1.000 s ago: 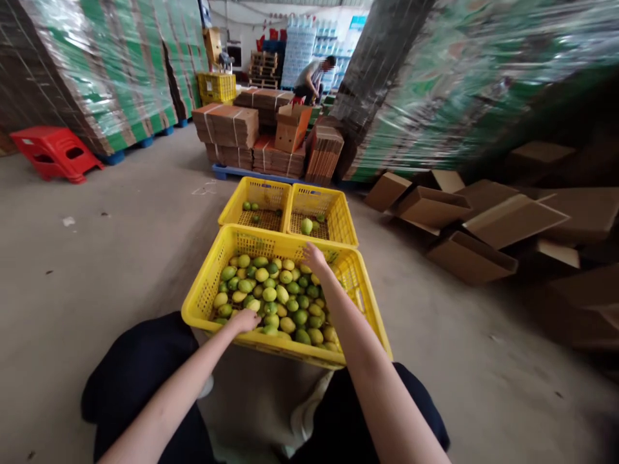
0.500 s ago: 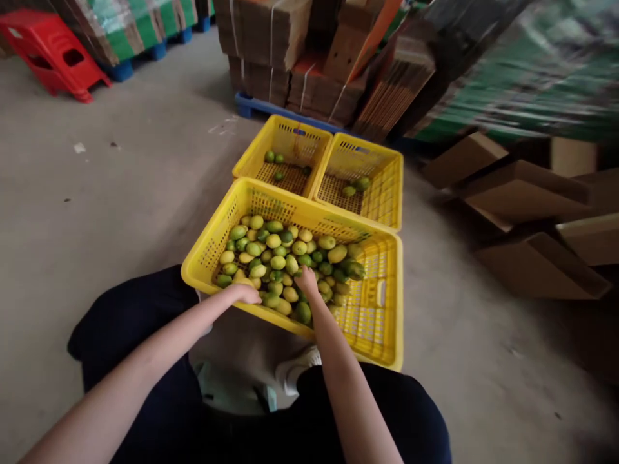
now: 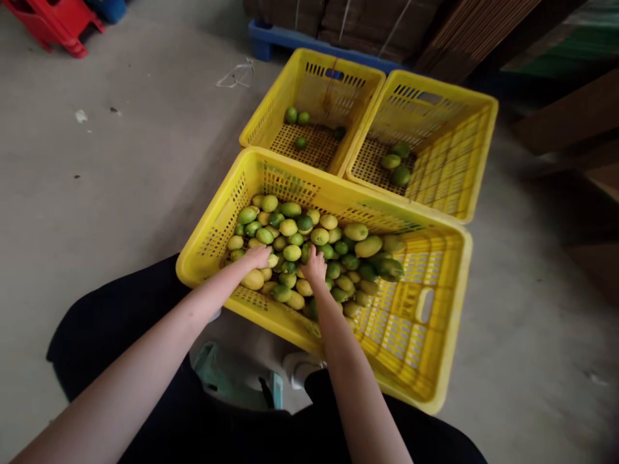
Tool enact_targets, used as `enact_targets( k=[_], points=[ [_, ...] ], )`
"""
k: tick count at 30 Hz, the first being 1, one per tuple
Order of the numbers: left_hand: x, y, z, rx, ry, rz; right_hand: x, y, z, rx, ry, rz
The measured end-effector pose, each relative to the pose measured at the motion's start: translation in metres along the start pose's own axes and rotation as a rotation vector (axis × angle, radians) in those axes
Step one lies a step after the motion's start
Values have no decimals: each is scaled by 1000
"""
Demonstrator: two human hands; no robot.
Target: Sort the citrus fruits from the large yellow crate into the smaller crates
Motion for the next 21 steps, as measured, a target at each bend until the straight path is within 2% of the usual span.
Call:
enact_targets(
  k=[4,8,12,16,18,21],
  points=[
    [-3,-9,-18,-12,-116,-94,-5,8,-7,-171,-67,14],
    [-6,-18,-31,20,-167,-47,-15,38,-21,-413,-142,86],
    [-10,-37,-44,4,0,-45,-19,89,-30,-630,-170,150],
    [-10,-51,-60,-16,186,-119,-2,134,-25,-920,-176,200],
    [-10,-52,-61,13,229,-118,12,148,-19,-1058,-170,218],
    [-11,-46,-52,225,260,-44,33,158,-7,-1157,-145,216]
  ],
)
Point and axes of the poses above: each hand's wrist, its own x-axis away from the middle knuckle, its own y-axis out of the back of the hand, z = x × y, the point moved 5 cm from there along -x, towards the middle knuckle, and after that the axes turned 12 degrees about -z, right-handed, at the moved point
